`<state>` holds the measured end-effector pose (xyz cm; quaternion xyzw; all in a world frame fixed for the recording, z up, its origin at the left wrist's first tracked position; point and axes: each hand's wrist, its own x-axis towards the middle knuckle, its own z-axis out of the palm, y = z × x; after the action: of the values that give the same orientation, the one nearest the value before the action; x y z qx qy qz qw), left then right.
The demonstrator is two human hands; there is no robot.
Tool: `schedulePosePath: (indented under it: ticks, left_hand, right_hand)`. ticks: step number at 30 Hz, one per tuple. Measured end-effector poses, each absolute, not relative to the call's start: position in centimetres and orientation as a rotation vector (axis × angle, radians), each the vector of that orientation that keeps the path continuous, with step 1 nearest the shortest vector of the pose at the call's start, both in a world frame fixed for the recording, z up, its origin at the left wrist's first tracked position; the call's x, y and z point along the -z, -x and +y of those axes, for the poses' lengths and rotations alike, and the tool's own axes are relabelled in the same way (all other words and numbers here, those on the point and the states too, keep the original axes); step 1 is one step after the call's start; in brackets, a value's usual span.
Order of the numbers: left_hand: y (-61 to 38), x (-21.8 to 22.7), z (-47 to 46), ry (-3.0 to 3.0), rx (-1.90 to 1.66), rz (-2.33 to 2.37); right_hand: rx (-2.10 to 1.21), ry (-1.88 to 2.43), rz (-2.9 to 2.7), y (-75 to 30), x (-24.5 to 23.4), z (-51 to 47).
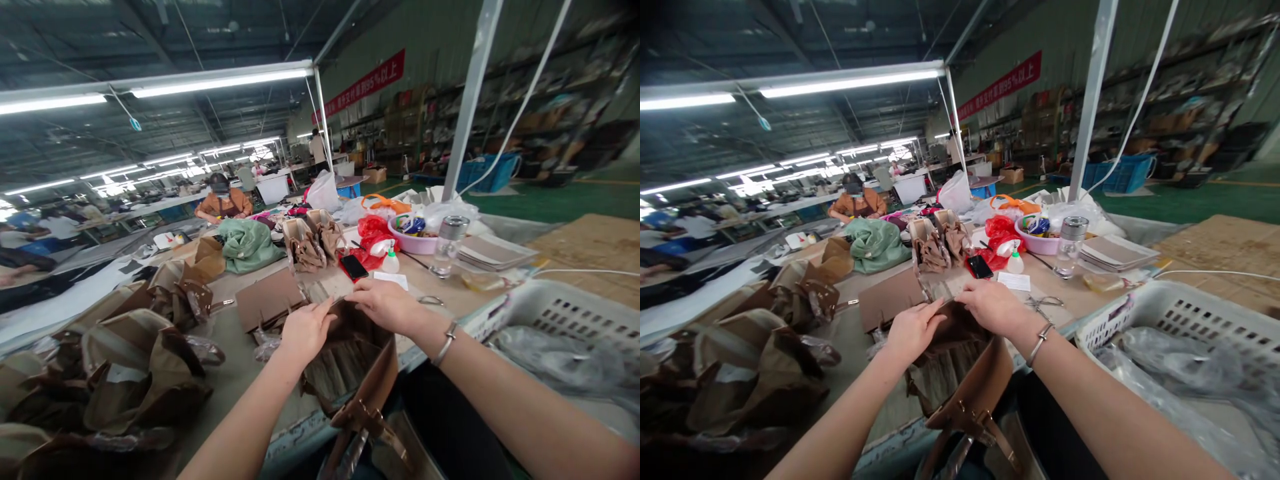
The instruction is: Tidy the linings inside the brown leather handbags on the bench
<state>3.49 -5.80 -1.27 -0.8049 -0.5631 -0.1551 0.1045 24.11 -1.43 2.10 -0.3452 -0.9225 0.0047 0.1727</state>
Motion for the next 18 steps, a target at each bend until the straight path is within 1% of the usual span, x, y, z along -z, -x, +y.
schedulePosePath:
  ticks: [5, 12, 18]
  left_hand:
    - [-3.9, 1.0, -5.9, 2.373, 0.409, -1.716]
    - [-4.2, 0.3, -5.5, 2.427, 0.393, -1.764]
    - [-4.7, 0.3, -4.3, 2.466, 0.464, -1.72]
  right_hand:
    - [0.064, 1.013, -2.699, -23.6, -2.9, -1.9]
    - [0.123, 1.188, -2.69, -22.1, -3.4, -1.3]
    - [0.13, 1.107, -2.669, -21.7, -2.8, -0.5]
